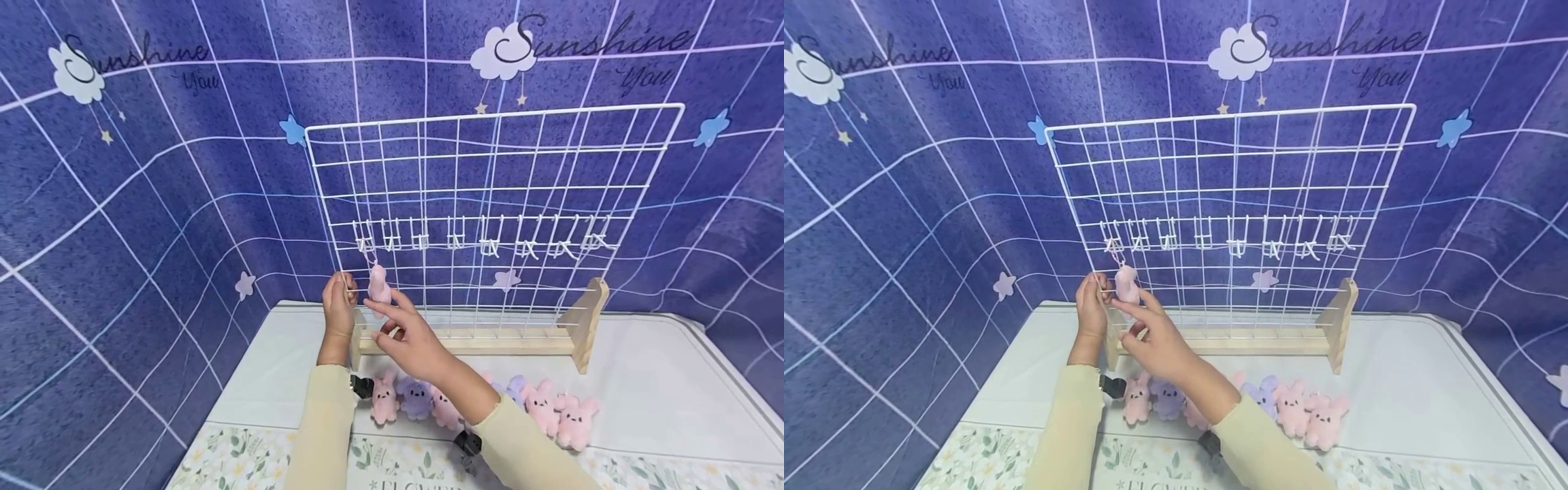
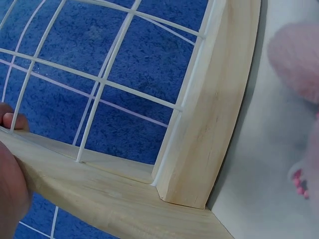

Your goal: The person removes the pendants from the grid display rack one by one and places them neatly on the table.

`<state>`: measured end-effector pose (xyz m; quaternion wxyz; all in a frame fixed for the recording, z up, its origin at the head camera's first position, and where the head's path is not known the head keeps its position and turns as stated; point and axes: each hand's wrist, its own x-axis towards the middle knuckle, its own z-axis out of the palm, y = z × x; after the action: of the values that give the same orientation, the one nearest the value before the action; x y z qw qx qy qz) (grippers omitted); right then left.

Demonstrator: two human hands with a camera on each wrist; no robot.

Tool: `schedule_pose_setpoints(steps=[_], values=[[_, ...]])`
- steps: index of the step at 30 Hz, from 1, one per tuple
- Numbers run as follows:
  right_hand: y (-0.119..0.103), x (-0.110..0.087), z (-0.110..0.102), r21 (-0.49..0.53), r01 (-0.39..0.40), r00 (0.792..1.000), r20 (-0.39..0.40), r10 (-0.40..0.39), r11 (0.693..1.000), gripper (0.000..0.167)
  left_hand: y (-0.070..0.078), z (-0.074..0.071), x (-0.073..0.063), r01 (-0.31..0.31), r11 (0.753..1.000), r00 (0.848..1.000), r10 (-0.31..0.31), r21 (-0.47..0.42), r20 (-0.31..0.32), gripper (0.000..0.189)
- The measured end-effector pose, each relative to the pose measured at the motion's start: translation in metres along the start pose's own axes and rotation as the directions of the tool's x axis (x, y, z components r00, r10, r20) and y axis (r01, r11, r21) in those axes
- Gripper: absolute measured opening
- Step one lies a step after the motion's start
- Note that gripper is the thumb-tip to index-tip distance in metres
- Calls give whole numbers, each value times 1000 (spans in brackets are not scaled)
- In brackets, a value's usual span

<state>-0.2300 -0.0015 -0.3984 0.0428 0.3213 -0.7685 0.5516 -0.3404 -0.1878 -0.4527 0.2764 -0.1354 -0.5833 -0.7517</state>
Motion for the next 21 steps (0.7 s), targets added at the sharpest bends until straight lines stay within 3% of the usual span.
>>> schedule_pose_setpoints(steps=[21], values=[[-36, -19, -11, 74, 104, 993, -61, -100, 992, 40, 2, 1, 1, 50, 998, 999, -50, -28, -10, 25]])
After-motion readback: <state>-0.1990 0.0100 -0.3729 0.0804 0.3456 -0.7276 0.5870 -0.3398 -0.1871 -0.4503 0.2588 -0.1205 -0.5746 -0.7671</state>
